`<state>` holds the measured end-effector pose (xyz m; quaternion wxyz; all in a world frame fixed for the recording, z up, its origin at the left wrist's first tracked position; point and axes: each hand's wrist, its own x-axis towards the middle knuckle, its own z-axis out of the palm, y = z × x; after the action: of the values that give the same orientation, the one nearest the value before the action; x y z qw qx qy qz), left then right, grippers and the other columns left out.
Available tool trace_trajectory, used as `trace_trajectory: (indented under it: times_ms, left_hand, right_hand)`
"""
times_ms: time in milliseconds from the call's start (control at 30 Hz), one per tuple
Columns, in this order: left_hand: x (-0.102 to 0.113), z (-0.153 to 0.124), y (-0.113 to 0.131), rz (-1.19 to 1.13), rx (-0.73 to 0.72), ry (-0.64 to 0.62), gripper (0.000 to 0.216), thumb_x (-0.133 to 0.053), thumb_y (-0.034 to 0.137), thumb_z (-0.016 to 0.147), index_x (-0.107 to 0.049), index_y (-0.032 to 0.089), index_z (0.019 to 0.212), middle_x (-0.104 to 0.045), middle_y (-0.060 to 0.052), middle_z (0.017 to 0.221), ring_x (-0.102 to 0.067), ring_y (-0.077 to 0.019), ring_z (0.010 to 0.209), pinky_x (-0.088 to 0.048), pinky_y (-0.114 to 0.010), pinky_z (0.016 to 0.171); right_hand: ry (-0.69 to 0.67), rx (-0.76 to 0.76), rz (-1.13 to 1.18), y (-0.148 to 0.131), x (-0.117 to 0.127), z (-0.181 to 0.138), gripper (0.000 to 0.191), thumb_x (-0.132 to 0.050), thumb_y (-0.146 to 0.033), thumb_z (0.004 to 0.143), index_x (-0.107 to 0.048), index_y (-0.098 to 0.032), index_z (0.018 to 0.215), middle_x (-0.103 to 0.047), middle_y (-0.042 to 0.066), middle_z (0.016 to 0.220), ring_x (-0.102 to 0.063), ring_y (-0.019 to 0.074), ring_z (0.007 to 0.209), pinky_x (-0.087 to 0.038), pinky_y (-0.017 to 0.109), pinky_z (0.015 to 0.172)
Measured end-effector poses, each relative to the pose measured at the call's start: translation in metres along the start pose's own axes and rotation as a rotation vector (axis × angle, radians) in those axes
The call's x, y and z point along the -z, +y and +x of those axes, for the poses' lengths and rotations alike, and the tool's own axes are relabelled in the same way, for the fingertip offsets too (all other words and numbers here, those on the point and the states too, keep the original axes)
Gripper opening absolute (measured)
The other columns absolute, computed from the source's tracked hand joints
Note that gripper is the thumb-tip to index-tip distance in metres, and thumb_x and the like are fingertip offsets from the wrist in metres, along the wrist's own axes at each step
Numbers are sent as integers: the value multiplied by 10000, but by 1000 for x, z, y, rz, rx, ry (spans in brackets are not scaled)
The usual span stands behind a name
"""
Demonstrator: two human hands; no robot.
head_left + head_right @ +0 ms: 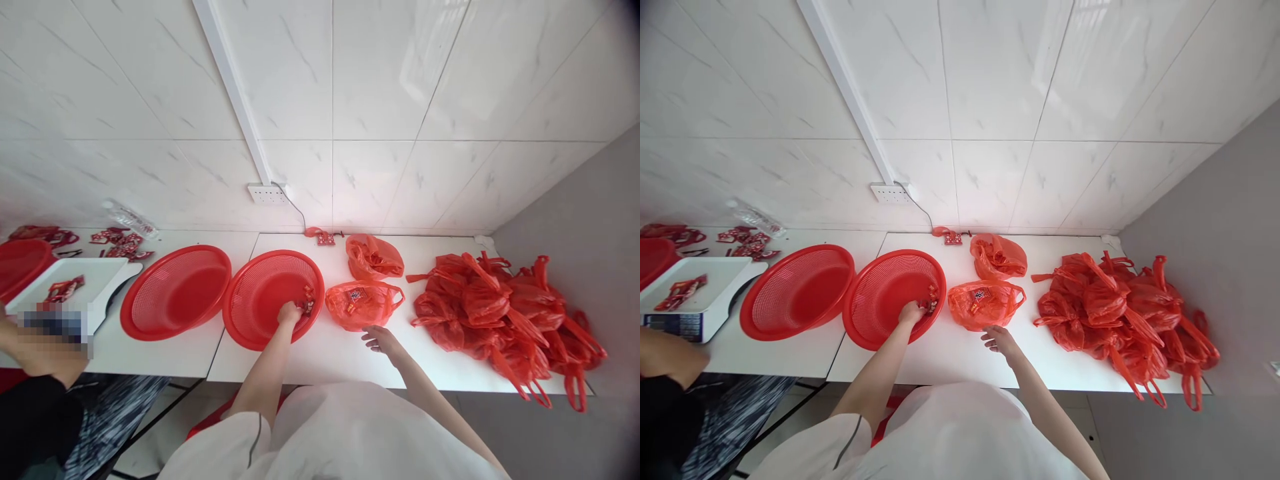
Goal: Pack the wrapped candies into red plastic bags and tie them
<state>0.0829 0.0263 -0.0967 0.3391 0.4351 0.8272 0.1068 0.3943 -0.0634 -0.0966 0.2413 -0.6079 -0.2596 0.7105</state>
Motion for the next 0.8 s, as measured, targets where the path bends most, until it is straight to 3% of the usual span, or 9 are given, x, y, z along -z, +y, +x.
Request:
trace_trajectory:
  times_ms: [67,200,233,300,400,467,533,667,800]
  left_hand:
    - [11,-8,3,-49,-92,-14,144,-699,274,722,-633,163,786,-683,-164,905,-629,-342,941,-451,-411,780]
    - [34,-49,16,-220,-310,-61,270,-577,427,840,-644,182,931,-684,-87,921,-631,-234,908,-464,-322,794]
    - [39,-65,21,-301,-378,-109,331,-518,473,872,-642,192,996,-680,-72,941,-632,-206,896,-470,-299,789]
    - [47,-98,32,-651,-528,-335,395,-505,514,878,-645,164,997,-658,-77,916,-614,-186,852,-473,-297,786]
    - [57,-142,52,-751,-585,-474,385,-512,520,881,-651,165,824,-586,-25,709,-538,-128,654,-442,-253,650]
    - [61,-162,64,-693,-606,-495,425,-511,533,874,-616,165,689,-519,-3,608,-472,-111,568,-389,-238,557]
    - [63,-173,75,-621,-662,-488,452,-515,535,869,-571,169,611,-462,10,556,-426,-107,534,-346,-237,515]
    - [61,-180,87,-551,-742,-417,477,-500,524,883,-489,181,551,-424,23,518,-398,-104,520,-326,-244,516]
    - [60,-182,88,-670,-698,-388,452,-469,507,904,-458,191,582,-408,35,533,-403,-100,510,-338,-245,525]
  right_hand:
    - [5,25,61,-4,-3,-4,253,-618,-381,802,-663,-190,962,-689,48,920,-612,92,670,-461,225,658]
    - [-44,112,63,-26,-23,-20,310,-651,-447,761,-662,-196,941,-690,52,941,-615,118,708,-454,245,676]
    - [-75,143,37,-34,-30,-26,337,-662,-484,748,-658,-193,918,-690,56,940,-615,128,721,-453,254,685]
    - [-155,240,-16,-51,-44,-39,401,-664,-568,735,-642,-187,857,-684,59,904,-613,149,746,-451,271,704]
    - [-282,476,-65,-75,-59,-62,498,-544,-676,802,-597,-187,723,-628,39,721,-569,154,690,-442,288,696]
    - [-371,634,-102,-86,-64,-77,561,-426,-692,864,-562,-190,654,-574,28,634,-509,143,628,-425,289,663]
    - [-437,727,-179,-94,-69,-88,551,-420,-664,886,-563,-189,647,-555,20,622,-471,134,607,-406,279,626]
    - [-429,725,-287,-93,-77,-97,435,-563,-559,857,-568,-189,628,-534,-7,592,-454,118,571,-385,254,567]
    - [-350,730,-134,-88,-79,-98,468,-523,-498,885,-485,-198,528,-500,-10,522,-418,110,519,-369,262,559]
